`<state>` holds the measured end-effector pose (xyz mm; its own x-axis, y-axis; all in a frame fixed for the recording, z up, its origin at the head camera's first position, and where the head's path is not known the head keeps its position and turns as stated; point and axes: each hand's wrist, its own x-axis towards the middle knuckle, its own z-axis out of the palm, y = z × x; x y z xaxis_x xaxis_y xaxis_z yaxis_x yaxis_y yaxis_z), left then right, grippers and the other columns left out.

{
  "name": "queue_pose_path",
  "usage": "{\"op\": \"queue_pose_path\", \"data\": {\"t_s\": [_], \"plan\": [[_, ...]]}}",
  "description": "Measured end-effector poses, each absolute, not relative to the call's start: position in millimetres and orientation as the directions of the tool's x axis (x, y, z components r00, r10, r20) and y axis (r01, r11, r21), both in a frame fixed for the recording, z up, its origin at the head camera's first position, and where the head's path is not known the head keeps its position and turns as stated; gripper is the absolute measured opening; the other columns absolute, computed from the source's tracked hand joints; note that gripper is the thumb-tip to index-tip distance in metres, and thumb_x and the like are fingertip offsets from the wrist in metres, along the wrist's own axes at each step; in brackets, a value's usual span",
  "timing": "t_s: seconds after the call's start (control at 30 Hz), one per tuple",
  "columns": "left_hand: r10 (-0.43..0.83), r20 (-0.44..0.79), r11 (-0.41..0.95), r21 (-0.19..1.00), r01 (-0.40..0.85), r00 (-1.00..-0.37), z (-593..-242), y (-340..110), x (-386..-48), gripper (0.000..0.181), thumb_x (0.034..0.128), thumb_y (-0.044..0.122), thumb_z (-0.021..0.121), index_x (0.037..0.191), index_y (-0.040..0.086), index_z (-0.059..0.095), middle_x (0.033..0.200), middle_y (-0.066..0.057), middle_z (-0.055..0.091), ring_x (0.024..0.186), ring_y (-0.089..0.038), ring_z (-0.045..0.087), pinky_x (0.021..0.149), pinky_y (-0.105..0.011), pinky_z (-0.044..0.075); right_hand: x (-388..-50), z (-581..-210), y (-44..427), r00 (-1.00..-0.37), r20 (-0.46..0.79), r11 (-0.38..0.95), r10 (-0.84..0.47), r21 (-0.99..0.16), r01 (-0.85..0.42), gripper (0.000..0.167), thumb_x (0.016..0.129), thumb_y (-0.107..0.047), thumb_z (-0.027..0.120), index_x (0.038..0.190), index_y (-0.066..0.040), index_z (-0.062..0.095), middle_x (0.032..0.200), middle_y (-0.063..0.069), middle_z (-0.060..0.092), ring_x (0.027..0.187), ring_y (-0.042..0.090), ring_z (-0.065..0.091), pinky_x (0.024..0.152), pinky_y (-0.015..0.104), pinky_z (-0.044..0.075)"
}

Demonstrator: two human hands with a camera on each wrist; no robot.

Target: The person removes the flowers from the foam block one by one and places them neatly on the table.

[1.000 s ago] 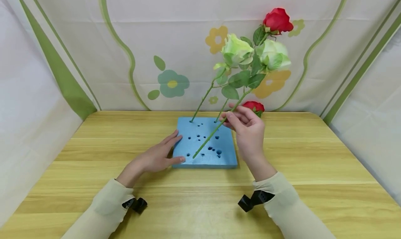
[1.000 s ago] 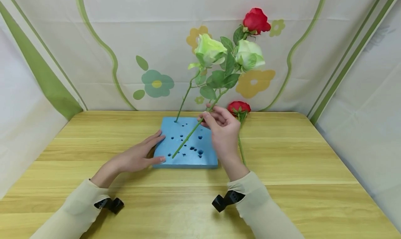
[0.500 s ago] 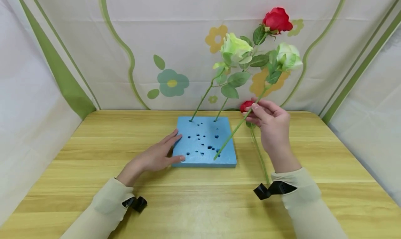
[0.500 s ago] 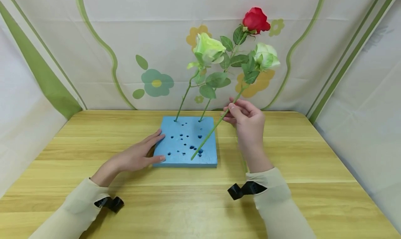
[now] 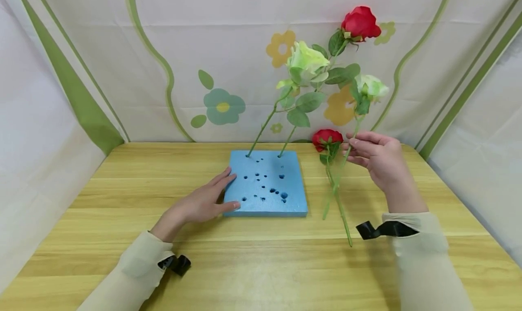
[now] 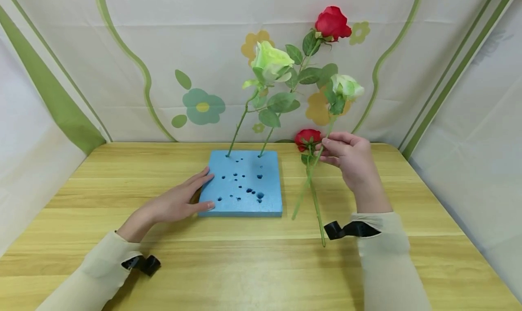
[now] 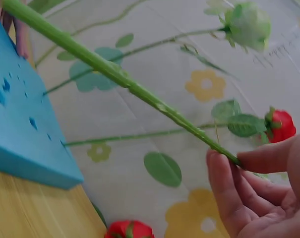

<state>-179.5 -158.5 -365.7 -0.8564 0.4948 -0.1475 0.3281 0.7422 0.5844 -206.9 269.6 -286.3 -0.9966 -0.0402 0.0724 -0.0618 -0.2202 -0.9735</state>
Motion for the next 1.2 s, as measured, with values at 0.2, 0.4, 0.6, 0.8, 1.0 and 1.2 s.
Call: {"op": "queue_pose_path", "data": {"t_s": [0.2,0.4,0.6,0.8,1.0,1.2], "plan": [[0.491,-0.148,0.745,0.581,0.327,-0.858,-365,-159,-180,0.088,0.1057,0.053,0.061,0.172,0.013,0.018,0.182,-0.009,0.003,0.165,-0.042,0.018,0.129,-0.065,0.027,-216,-298,297,-0.993,-0.031,-0.034,-0.115,-0.999,0.035,0.013,0.104,-0.006,0.066,0.100,-0.012,0.077,0.095,-0.002,0.081,0.080,0.013,0.077,0.073,0.024,0.065],[0.492,-0.151,0.746,0.581,0.326,-0.858,-365,-159,-180,0.088,0.1057,0.054,0.060,0.172,0.013,0.018,0.182,-0.009,0.003,0.165,-0.043,0.018,0.128,-0.065,0.027,-226,-316,318,-0.978,-0.158,0.113,-0.135,-0.983,0.144,0.010,0.105,-0.008,0.065,0.108,-0.009,0.074,0.101,-0.013,0.080,0.087,0.010,0.080,0.076,0.024,0.065],[0.494,-0.146,0.743,0.583,0.329,-0.857,-365,-160,-181,0.089,0.1056,0.053,0.061,0.172,0.013,0.017,0.182,-0.009,0.002,0.165,-0.041,0.017,0.129,-0.064,0.026,-233,-335,332,-0.964,-0.239,0.266,-0.116,-0.943,0.202,0.026,0.108,-0.010,0.061,0.130,0.003,0.061,0.094,-0.013,0.080,0.088,0.007,0.078,0.080,0.024,0.065],[0.498,-0.138,0.740,0.582,0.336,-0.856,-363,-161,-181,0.089,0.1052,0.052,0.062,0.172,0.012,0.018,0.182,-0.009,0.002,0.165,-0.041,0.018,0.129,-0.063,0.028,-237,-347,341,-0.946,-0.301,0.324,-0.117,-0.912,0.250,0.046,0.108,-0.009,0.058,0.146,0.015,0.049,0.093,-0.009,0.081,0.087,0.006,0.078,0.077,0.023,0.064],[0.498,-0.146,0.741,0.583,0.332,-0.855,-364,-161,-181,0.090,0.1050,0.053,0.062,0.172,0.013,0.018,0.182,-0.009,0.002,0.165,-0.041,0.018,0.129,-0.063,0.027,-237,-357,342,-0.932,-0.350,0.374,-0.092,-0.880,0.294,0.055,0.109,-0.008,0.057,0.152,0.020,0.039,0.092,-0.011,0.080,0.085,0.003,0.077,0.079,0.023,0.064],[0.497,-0.149,0.741,0.585,0.329,-0.855,-365,-161,-180,0.090,0.1048,0.053,0.062,0.172,0.013,0.018,0.182,-0.008,0.002,0.165,-0.040,0.018,0.129,-0.063,0.028,-237,-362,343,-0.924,-0.379,0.431,-0.049,-0.842,0.323,0.055,0.109,-0.013,0.058,0.153,0.017,0.041,0.093,-0.018,0.076,0.084,0.001,0.072,0.082,0.023,0.064]]}}
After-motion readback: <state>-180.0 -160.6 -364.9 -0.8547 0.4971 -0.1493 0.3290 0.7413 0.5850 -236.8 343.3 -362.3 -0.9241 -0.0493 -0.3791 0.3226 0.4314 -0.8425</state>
